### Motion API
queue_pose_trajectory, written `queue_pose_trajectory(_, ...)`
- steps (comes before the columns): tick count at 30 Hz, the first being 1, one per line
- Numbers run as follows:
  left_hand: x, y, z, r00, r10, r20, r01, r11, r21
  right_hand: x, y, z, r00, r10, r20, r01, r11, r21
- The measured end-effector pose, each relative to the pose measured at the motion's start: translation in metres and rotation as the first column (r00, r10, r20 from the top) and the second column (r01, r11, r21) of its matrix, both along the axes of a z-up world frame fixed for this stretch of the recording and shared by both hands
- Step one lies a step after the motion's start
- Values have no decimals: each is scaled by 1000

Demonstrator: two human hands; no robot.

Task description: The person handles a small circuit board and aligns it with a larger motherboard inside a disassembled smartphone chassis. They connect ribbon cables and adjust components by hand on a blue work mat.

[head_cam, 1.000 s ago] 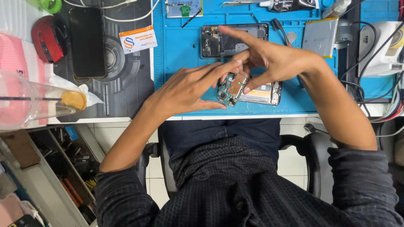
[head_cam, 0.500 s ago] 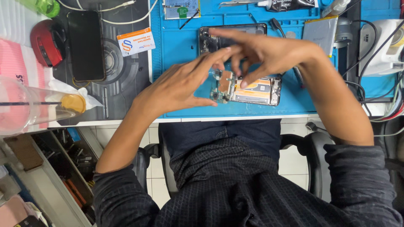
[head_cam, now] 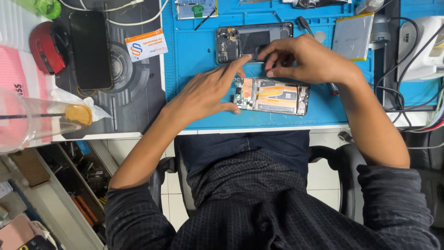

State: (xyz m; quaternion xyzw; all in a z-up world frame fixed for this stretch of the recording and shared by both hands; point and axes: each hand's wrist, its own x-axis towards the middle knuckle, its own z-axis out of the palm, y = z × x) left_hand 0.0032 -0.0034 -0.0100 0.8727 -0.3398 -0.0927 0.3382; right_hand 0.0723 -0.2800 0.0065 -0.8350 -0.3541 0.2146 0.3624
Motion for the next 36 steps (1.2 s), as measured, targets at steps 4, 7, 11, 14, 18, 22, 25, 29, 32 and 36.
queue_pose_trajectory(4, 2, -2, -6, 1000, 3, -5, -3, 1000, -6, -3, -2, -2, 1000, -18, 5, 18, 1000, 2)
queue_pose_trajectory(7, 3, -5, -12, 1000, 15, -16, -15, 1000, -5, -6, 0, -3, 999, -31, 30, 32, 999, -31)
queue_pose_trajectory(11, 4, -7, -19, 999, 16, -45, -15, 1000, 8, -16, 3, 0, 994, 11, 112, -10, 1000, -7)
queue_pose_trajectory(14, 6, -7, -23, 1000, -6, 2, 6, 1000, -29, -27, 11, -1, 976, 31, 217, -35, 999, 17)
queue_pose_trajectory(18, 7, -4, -27, 996, -19, 81, 27, 994, -103, -37, 22, -4, 968, -47, 247, 50, 999, -4)
queue_pose_trajectory(22, 5, -3, -27, 999, 0, 40, 3, 998, -64, -40, 25, -5, 964, -88, 250, 82, 996, 33)
queue_pose_trajectory(25, 4, -4, -25, 999, -1, 37, 3, 998, -56, -42, 27, -6, 975, -114, 189, 109, 993, 39)
queue_pose_trajectory(29, 2, -4, -23, 1000, -7, 22, 8, 998, -70, -45, 29, -10, 970, -198, 142, 186, 979, 88)
queue_pose_trajectory(32, 2, -3, -22, 999, -2, 49, 7, 996, -88, -45, 30, -11, 954, -218, 204, 206, 976, 76)
queue_pose_trajectory(36, 3, -5, -23, 999, 1, 33, 2, 995, -100, -46, 31, -10, 953, -198, 227, 200, 980, 18)
